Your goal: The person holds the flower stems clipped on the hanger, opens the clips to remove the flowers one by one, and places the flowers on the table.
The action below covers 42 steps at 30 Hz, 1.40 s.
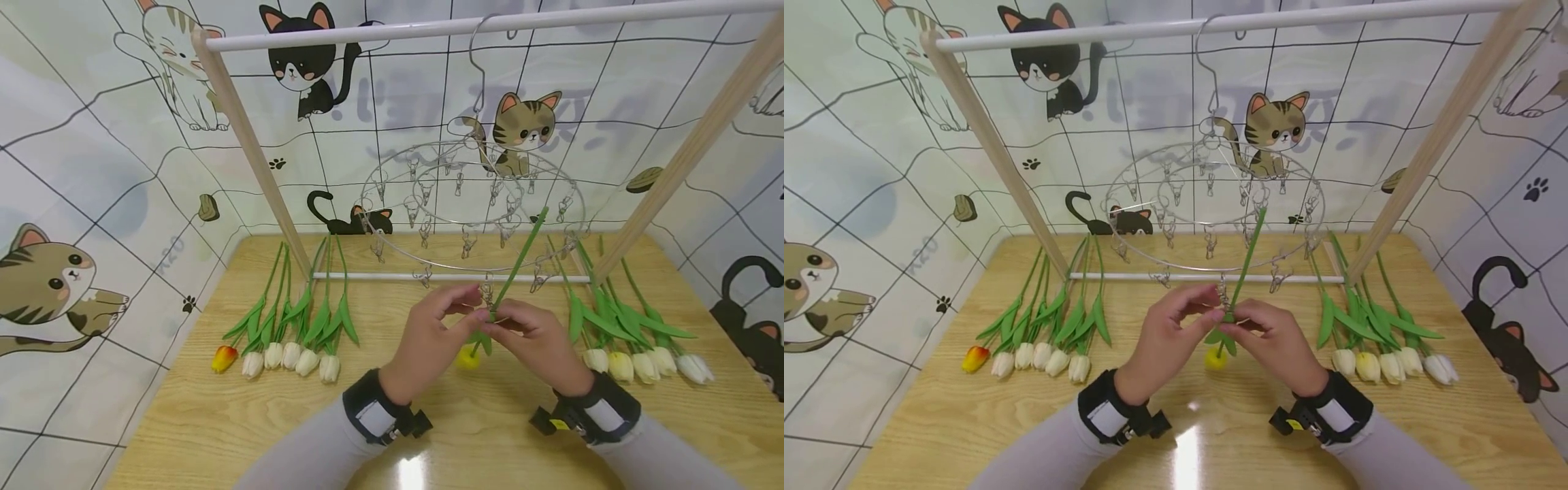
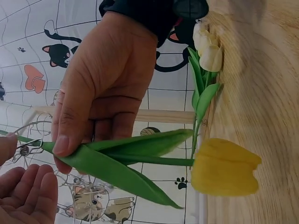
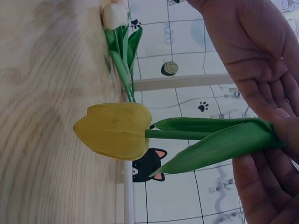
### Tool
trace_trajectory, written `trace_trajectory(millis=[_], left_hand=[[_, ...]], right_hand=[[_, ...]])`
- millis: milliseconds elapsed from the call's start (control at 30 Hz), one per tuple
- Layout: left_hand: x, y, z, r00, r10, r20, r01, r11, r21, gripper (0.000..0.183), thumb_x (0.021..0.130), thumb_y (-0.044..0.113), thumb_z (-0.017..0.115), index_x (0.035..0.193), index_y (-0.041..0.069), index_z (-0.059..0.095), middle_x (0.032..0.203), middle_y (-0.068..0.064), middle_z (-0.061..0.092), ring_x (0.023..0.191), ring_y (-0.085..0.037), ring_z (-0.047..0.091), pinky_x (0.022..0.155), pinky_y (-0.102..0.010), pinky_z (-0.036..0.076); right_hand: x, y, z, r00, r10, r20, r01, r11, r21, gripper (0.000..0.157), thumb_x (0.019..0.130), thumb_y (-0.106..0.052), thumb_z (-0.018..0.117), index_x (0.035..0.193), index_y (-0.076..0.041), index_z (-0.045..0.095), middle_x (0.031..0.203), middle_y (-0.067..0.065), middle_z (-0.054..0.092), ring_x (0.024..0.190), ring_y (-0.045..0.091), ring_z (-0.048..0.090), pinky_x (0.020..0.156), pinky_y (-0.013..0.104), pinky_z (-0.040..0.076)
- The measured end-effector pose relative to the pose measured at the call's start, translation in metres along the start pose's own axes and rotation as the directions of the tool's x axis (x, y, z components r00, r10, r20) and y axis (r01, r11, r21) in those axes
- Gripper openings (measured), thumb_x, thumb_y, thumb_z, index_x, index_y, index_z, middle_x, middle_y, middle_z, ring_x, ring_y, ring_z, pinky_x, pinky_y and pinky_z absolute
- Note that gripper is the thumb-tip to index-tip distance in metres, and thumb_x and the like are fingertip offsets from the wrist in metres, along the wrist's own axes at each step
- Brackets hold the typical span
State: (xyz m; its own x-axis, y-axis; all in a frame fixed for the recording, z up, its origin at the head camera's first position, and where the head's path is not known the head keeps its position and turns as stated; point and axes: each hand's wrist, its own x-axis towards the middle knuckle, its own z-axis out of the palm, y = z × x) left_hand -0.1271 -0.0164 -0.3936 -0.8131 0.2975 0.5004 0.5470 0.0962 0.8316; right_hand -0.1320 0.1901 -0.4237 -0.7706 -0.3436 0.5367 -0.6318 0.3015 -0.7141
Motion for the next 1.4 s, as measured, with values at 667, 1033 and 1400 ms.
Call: trace_trajectory(millis=[667, 1033, 1400], left_hand=[[0.004, 0.008, -0.008, 0.971, -0.233, -0.053, 0.205, 0.927, -0.313, 0.025, 0.097, 0.010, 0.073, 0.117, -0.004, 0.068, 0.115, -0.020, 0.072, 0.099, -0.007, 0.069, 0.088, -0.023, 0.059], [0.004, 0.005, -0.008, 0.972, -0.232, -0.037, 0.209, 0.926, -0.314, 0.016, 0.098, 0.006, 0.071, 0.111, -0.002, 0.066, 0.113, -0.021, 0.069, 0.098, -0.006, 0.066, 0.091, -0.023, 0.056], [0.002, 0.003, -0.010, 0.990, -0.134, -0.040, 0.121, 0.965, -0.232, 0.011, 0.099, 0.005, 0.068, 0.104, -0.001, 0.061, 0.109, -0.021, 0.068, 0.099, -0.006, 0.065, 0.096, -0.030, 0.057]], right_hand=[[0.010, -0.005, 0.025, 0.999, -0.041, -0.004, 0.041, 0.993, 0.106, 0.026, 0.090, 0.010, 0.073, 0.111, -0.004, 0.076, 0.111, -0.009, 0.075, 0.094, 0.004, 0.071, 0.076, 0.020, 0.061], [0.008, -0.003, 0.029, 1.000, -0.007, 0.002, 0.007, 0.990, 0.139, 0.031, 0.089, 0.014, 0.072, 0.112, -0.006, 0.075, 0.107, -0.009, 0.075, 0.093, 0.004, 0.071, 0.077, 0.022, 0.062], [0.007, -0.005, 0.030, 1.000, 0.017, 0.020, -0.019, 0.994, 0.109, 0.026, 0.090, 0.011, 0.073, 0.109, -0.008, 0.074, 0.104, -0.008, 0.074, 0.092, 0.004, 0.070, 0.076, 0.022, 0.061]])
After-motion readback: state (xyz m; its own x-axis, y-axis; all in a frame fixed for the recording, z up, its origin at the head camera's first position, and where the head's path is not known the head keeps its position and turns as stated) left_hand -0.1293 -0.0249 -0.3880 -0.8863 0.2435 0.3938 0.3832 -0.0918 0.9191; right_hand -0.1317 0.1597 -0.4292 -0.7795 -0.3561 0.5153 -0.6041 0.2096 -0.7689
